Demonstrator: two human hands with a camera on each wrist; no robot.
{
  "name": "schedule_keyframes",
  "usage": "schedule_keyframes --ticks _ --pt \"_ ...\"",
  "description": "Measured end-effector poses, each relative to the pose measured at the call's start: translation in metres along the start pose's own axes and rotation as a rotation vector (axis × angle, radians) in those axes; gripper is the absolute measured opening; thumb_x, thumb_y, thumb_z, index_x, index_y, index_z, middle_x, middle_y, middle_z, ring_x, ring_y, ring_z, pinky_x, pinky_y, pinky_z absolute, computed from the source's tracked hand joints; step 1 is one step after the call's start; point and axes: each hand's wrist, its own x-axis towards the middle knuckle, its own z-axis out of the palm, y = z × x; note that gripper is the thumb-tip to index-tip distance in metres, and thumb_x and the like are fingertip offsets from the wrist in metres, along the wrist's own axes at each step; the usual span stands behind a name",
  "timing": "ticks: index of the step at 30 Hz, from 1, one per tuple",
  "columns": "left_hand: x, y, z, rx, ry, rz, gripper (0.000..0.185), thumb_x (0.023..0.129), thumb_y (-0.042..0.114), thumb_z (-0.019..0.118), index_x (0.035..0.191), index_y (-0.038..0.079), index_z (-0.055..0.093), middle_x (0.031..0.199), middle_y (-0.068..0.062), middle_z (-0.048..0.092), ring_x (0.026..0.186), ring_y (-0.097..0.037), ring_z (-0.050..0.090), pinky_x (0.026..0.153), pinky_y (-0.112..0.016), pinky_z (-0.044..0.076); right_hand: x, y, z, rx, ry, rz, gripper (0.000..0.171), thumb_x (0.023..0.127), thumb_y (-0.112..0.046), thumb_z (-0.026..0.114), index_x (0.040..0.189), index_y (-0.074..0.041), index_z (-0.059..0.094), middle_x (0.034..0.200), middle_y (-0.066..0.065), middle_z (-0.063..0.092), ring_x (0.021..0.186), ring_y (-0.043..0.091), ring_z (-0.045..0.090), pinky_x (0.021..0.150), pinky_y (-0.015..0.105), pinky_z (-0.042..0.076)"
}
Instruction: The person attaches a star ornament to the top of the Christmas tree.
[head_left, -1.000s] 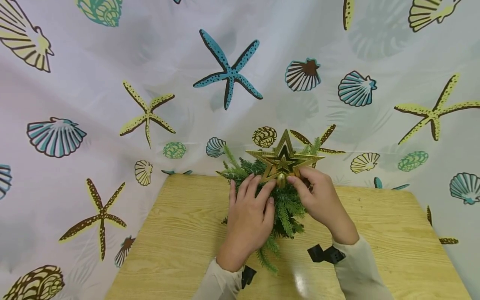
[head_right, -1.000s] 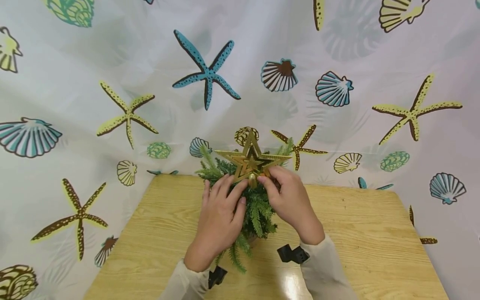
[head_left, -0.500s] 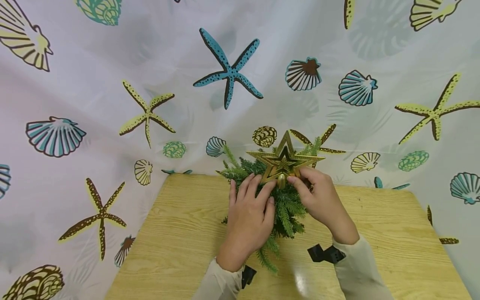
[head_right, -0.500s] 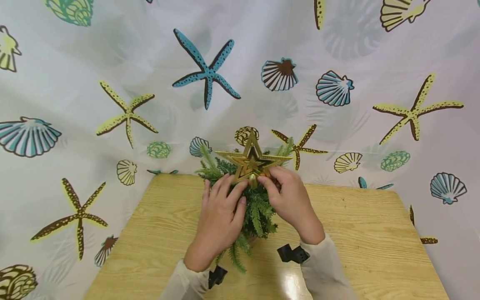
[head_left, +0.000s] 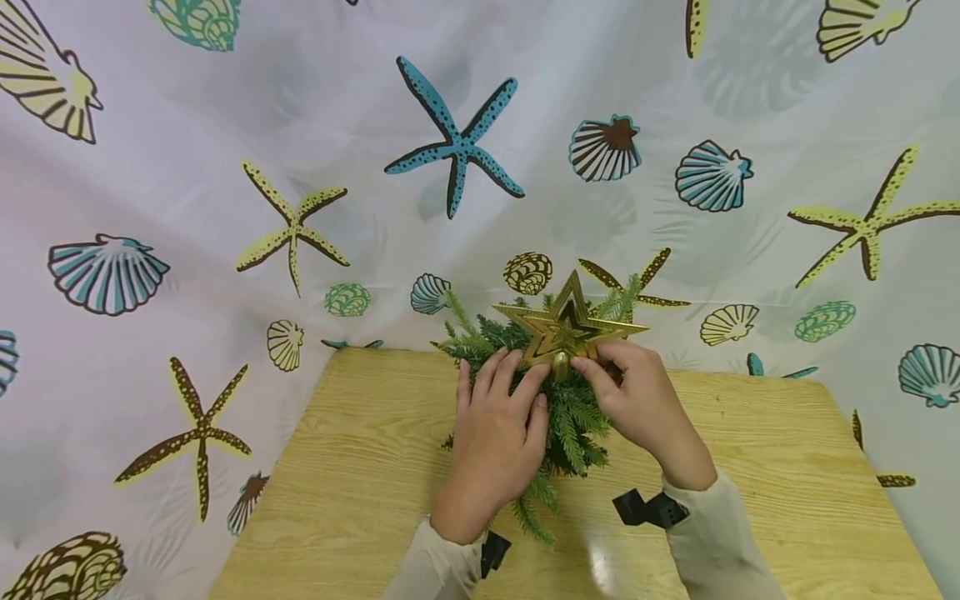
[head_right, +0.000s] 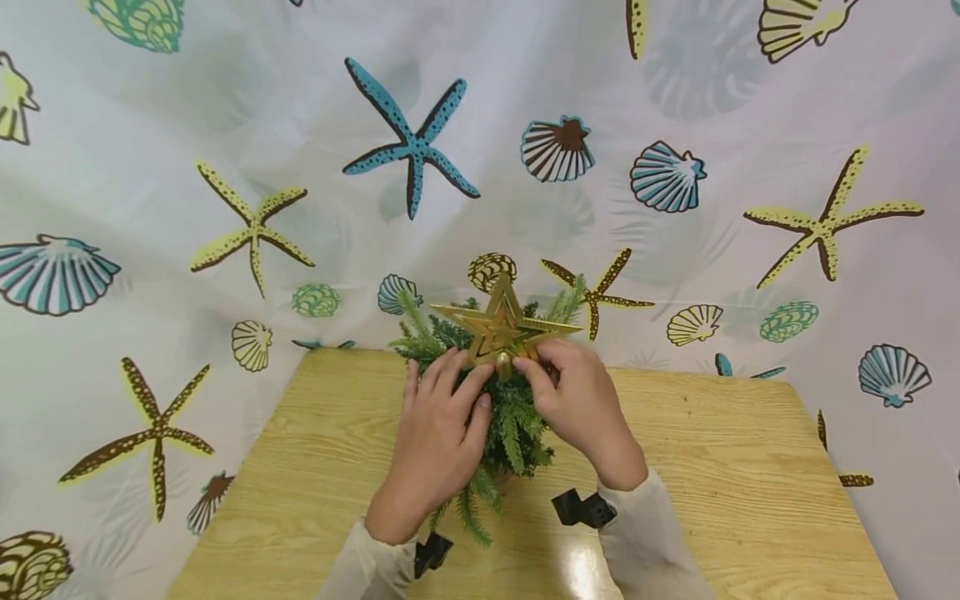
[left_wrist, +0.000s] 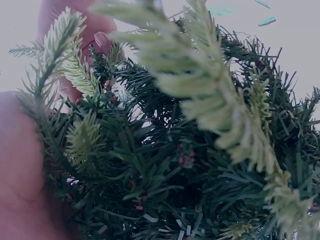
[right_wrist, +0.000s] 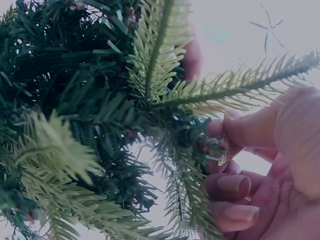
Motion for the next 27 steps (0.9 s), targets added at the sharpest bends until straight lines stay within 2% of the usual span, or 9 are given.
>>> schedule_keyframes --ticks 18,22,27 --pt "-0.0002 -0.0016 -0.0032 -0.013 -0.025 0.019 0.037 0.102 0.033 0.039 0.132 0.025 0.058 0.142 -0.006 0.045 0.138 -0.026 0.03 0.111 -0.06 0.008 0.001 -0.0022 -0.0037 -0.053 -0.063 0.062 0.039 0.097 -0.021 0.059 0.061 -0.014 0.046 0.052 -0.001 0.037 0.04 0.014 0.034 0.041 0.028 0.034" --pt "0.0004 -0.0031 -0.0046 -0.024 -0.036 0.03 0.04 0.102 0.039 0.035 0.134 0.025 0.056 0.144 -0.006 0.043 0.139 -0.026 0.027 0.111 -0.06 0.007 0.0017 -0.0035 -0.0033 -0.07 -0.055 0.062 0.038 0.098 -0.021 0.057 0.063 -0.013 0.044 0.054 0.001 0.038 0.041 0.015 0.034 0.042 0.028 0.034" --pt "0.0008 -0.0054 -0.0061 -0.032 -0.09 0.047 0.051 0.102 0.051 0.027 0.139 0.026 0.05 0.147 -0.007 0.038 0.141 -0.026 0.022 0.111 -0.06 0.005 -0.0006 -0.0041 -0.0018 -0.095 -0.039 0.071 0.035 0.099 -0.024 0.055 0.068 -0.012 0.044 0.058 0.003 0.038 0.043 0.016 0.035 0.044 0.028 0.034"
